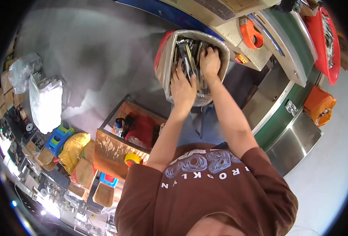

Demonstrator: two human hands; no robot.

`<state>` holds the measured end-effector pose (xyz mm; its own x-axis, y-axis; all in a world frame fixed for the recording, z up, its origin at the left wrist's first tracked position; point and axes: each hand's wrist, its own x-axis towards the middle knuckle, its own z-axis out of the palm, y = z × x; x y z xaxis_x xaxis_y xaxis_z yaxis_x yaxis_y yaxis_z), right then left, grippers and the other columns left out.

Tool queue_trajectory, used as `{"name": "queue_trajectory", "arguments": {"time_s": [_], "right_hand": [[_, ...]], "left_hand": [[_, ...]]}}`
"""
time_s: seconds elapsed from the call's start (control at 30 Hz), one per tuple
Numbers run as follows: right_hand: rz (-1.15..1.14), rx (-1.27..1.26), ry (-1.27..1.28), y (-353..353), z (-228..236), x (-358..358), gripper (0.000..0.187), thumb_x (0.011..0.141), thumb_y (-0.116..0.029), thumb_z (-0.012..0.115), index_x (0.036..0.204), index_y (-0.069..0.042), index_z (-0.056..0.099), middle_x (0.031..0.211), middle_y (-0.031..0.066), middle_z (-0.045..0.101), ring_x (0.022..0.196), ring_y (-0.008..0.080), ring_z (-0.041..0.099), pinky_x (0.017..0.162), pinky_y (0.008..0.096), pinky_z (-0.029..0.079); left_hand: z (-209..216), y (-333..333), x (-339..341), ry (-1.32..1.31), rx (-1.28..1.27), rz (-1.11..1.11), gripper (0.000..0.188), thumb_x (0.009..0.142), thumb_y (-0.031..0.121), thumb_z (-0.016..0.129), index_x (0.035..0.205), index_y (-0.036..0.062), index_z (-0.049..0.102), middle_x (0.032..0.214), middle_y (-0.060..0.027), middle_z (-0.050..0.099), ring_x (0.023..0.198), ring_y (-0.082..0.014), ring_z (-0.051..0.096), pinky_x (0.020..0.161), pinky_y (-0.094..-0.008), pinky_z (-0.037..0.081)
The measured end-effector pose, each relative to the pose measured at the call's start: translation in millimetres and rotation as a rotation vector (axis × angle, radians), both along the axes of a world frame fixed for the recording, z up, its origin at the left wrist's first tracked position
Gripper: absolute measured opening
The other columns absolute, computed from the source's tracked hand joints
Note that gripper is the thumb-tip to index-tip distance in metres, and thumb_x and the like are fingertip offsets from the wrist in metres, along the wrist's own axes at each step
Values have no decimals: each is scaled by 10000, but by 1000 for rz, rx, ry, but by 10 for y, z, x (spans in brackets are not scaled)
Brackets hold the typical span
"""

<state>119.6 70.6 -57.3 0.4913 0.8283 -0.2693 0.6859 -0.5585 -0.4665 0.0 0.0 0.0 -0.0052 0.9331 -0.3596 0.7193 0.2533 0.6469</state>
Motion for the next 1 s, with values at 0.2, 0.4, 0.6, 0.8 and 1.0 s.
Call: {"name": "queue_trajectory", "arguments": {"time_s": [0.2, 0.4, 0.6, 0.8, 1.0], "right_hand": [[152, -176, -82, 48, 11, -216, 498, 802, -275, 572, 1115, 75, 406, 1020, 222, 524, 925, 392, 547, 758, 427, 488], [-277, -137, 360, -802, -322, -278, 628, 771, -358, 598, 1128, 102, 363, 939, 310, 561, 895, 430, 566, 748, 433, 479], [-133, 367, 752, -779, 893, 131, 565, 802, -274, 619, 1212, 39, 388, 1007, 206, 558, 965, 287, 567, 846, 330, 450], [-558, 337, 564, -2458, 1076, 2226, 266, 818, -203, 592, 1040, -56, 589, 935, 95, 640, 884, 177, 611, 780, 286, 477], [-1176, 851, 421, -4513, 1471, 3941, 122, 866, -50, 505, 943, 4, 582, 773, 46, 604, 758, 109, 578, 710, 251, 473]], "left_hand": [[-875, -407, -206, 201, -61, -67, 686, 836, 370, 511, 1330, -16, 233, 1380, -251, 228, 1251, -432, 255, 1021, -494, 234], [-416, -193, 129, 433, 27, -524, 526, 824, 235, 488, 1323, 120, 371, 1386, -196, 272, 1280, -382, 239, 1067, -451, 155], [-310, 207, -18, 684, 61, -553, 509, 809, 279, 552, 1230, 23, 421, 1112, -165, 510, 1046, -323, 469, 871, -423, 388], [524, -52, 1863, 136, 723, -723, 387, 832, 146, 553, 1169, -16, 453, 1119, -204, 488, 1033, -354, 450, 897, -437, 365], [704, -1371, 3977, -359, 230, -1309, 315, 833, 102, 549, 1129, 5, 497, 1079, -162, 538, 981, -283, 516, 846, -353, 413]]}}
